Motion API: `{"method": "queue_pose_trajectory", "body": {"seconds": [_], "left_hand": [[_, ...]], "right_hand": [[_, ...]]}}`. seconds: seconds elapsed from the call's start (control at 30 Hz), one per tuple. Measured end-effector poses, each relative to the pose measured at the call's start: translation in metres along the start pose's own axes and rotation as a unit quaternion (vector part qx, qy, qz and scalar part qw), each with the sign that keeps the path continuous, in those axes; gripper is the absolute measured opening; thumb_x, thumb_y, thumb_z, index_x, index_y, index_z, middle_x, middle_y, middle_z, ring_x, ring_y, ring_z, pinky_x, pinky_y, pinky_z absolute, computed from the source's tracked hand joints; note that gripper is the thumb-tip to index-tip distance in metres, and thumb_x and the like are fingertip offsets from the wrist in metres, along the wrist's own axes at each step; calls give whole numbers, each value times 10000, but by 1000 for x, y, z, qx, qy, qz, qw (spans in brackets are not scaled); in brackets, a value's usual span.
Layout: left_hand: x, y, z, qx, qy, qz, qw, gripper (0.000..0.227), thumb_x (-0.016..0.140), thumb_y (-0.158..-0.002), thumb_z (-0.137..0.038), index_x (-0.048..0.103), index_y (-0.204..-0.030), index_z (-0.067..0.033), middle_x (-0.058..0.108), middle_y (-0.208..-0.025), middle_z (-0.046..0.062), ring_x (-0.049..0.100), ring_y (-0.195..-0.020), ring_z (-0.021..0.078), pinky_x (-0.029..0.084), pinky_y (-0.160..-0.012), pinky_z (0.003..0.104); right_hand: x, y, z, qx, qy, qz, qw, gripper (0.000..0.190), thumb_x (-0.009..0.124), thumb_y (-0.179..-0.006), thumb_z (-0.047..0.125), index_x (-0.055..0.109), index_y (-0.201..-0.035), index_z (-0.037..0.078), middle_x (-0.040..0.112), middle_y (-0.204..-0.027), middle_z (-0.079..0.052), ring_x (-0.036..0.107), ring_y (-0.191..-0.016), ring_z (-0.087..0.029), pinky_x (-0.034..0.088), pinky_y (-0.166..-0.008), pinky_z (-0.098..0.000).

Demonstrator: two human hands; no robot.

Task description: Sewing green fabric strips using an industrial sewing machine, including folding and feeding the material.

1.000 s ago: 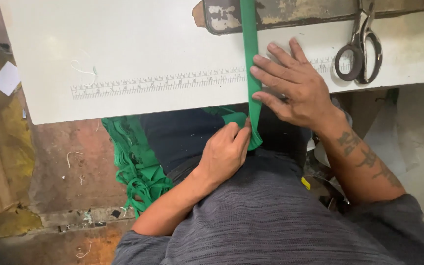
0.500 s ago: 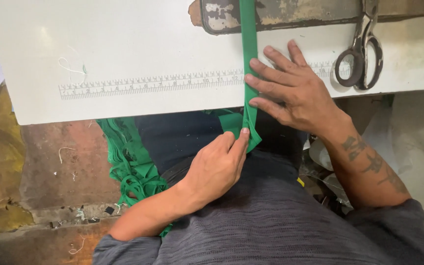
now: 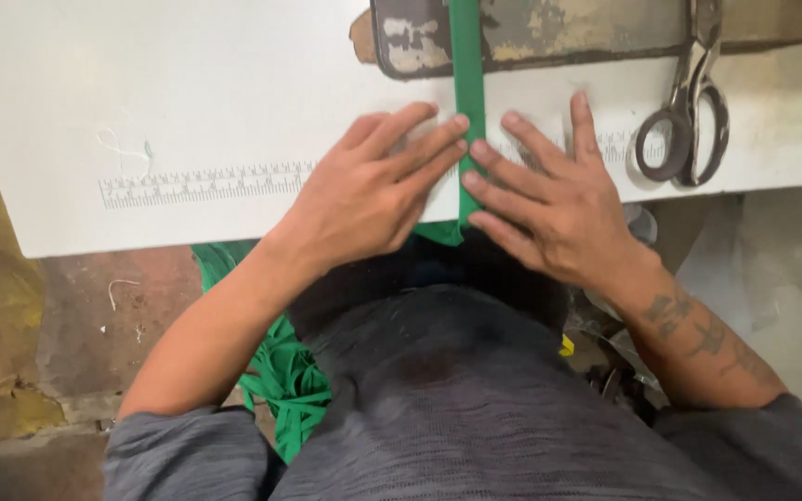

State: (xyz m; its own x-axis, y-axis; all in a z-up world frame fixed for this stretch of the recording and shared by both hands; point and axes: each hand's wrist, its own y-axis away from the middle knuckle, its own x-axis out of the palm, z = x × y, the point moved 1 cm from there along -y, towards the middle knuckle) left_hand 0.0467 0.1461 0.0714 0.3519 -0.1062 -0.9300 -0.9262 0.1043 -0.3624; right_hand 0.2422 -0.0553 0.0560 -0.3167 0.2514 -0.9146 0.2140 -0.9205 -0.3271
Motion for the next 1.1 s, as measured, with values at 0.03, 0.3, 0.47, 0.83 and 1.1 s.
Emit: {"method": "queue_pose_trajectory", "body": {"seconds": [0.03,0.3,0.47,0.83,1.1], "left_hand": [[-2,-3,2,17,12,-10,1000,389,640,-1137,-215,711,-1478,-42,605,-1592,103,501,-1467,365,544,-1106,510],[-8,-23,30,69,15,-15,997,366,690,-1147,-261,731,-1429,-31,710,-1484,161,440,-1541,420,417,-1296,545],[-6,-33,51,83,-45,-12,995,389,754,-1111,-302,731,-1421,-70,730,-1463,125,470,-1536,401,423,-1301,529],[15,-38,77,47,-56,-18,997,464,714,-1143,-349,734,-1523,-84,696,-1585,138,360,-1609,415,270,-1372,547],[7,-25,27,-4,-77,-58,995,438,807,-1100,-243,717,-1465,-18,603,-1376,187,458,-1496,434,394,-1296,544]], "right_hand": [[0,0,1,8,7,-4,1000,540,797,-1198,309,554,-1655,153,502,-1724,-95,454,-1610,-501,101,-1232,-919],[-4,-12,-27,31,-1,-2,1000,541,833,-1186,362,580,-1636,199,543,-1700,-26,403,-1621,-509,20,-1218,-907],[-4,-25,-49,25,14,19,999,631,868,-1205,407,486,-1688,267,493,-1744,10,411,-1649,-506,12,-1267,-842],[2,-51,-71,60,-7,1,998,536,912,-1177,286,641,-1630,194,515,-1732,-50,316,-1664,-400,-65,-1271,-777],[-16,-38,-2,119,-16,-18,993,413,729,-1187,141,663,-1590,77,600,-1675,-166,423,-1618,-478,24,-1229,-847]]}}
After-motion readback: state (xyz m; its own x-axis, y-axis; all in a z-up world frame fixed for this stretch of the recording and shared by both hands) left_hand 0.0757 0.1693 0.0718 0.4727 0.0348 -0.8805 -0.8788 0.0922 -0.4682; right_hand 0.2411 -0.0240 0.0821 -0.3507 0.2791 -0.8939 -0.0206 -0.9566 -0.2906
